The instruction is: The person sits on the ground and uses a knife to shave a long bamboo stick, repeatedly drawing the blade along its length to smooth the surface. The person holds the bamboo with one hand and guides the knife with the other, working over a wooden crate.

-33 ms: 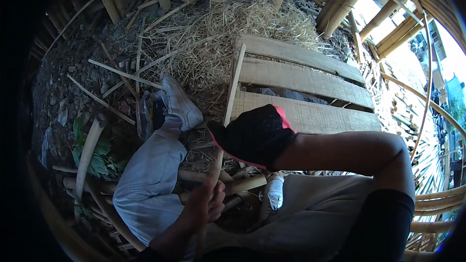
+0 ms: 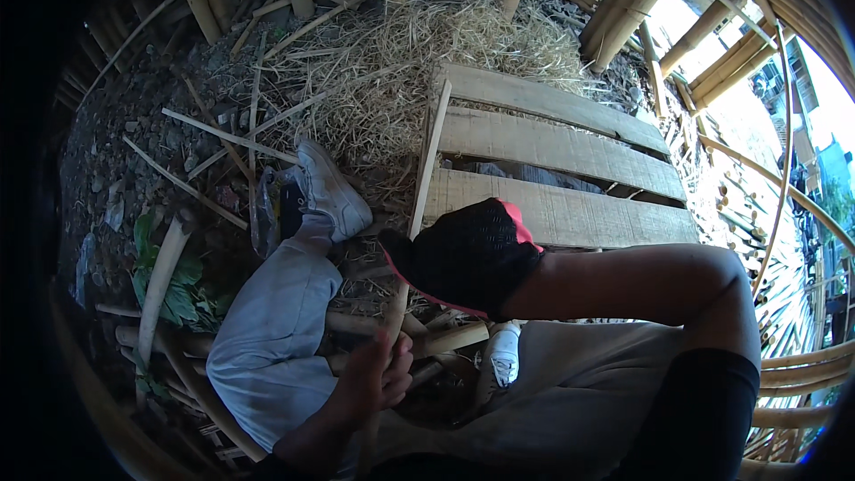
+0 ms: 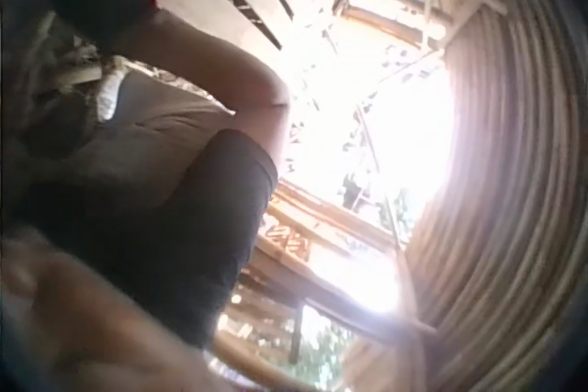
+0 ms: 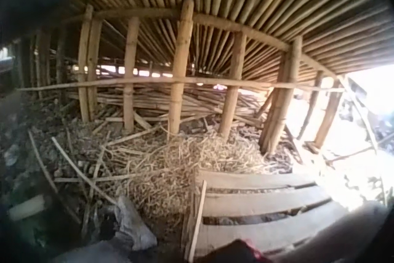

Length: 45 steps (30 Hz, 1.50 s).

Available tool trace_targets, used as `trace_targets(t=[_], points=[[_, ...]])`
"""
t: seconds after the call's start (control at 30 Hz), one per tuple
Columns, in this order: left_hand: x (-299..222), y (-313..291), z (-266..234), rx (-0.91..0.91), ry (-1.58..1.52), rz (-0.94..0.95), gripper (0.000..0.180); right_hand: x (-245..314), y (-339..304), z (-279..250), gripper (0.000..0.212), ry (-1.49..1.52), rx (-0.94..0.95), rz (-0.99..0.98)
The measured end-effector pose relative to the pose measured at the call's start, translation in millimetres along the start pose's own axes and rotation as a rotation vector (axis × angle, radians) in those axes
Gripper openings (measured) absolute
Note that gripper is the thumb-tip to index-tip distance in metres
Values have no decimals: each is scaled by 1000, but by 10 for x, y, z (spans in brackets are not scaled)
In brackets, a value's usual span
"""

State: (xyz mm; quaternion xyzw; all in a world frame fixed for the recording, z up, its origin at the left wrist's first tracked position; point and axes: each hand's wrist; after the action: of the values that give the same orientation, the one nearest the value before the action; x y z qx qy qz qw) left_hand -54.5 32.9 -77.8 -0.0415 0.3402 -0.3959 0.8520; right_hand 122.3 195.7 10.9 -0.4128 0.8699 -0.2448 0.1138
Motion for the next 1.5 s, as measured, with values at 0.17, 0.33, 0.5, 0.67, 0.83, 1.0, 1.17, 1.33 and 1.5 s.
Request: trace_targets(t=[0.17, 0.33, 0.5, 0.67, 0.83, 1.0, 1.17, 1.33, 1.5], points=[[-54, -44, 99, 2, -25, -19, 47, 106, -84, -113, 41, -39, 136, -50], [30, 10, 95, 66, -12, -26, 45, -201, -212, -30, 41, -78, 6, 47], [84, 94, 178, 51, -10, -67, 45, -214, -262, 285, 40, -46, -115, 66], [100, 123, 220, 21, 58, -65, 46, -215, -193, 141, 38, -108, 36, 223], [274, 197, 132, -2, 242, 48, 45, -595, -61, -41, 69, 129, -87, 499], [347, 242, 31, -18, 360, 123, 42, -34, -172, -93, 83, 225, 67, 440], [280, 254, 55, 12, 278, 94, 41, -191, -225, -93, 91, 225, 125, 375], [488, 421, -250, 18, 561, 281, 39, -227, -488, -167, 83, 135, 64, 110], [385, 292, -60, -38, 444, 193, 38, -61, -826, -239, 61, 115, 65, 90]])
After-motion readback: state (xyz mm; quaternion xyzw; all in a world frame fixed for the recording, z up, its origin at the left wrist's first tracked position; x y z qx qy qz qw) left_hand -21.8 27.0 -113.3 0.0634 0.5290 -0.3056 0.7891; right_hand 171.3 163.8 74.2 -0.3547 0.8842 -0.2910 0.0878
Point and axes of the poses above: each hand's wrist, its own y-axis towards the middle knuckle, its own z-axis out of the palm, x = y × z, and after that the axes turned 15 degrees about x, right-handed
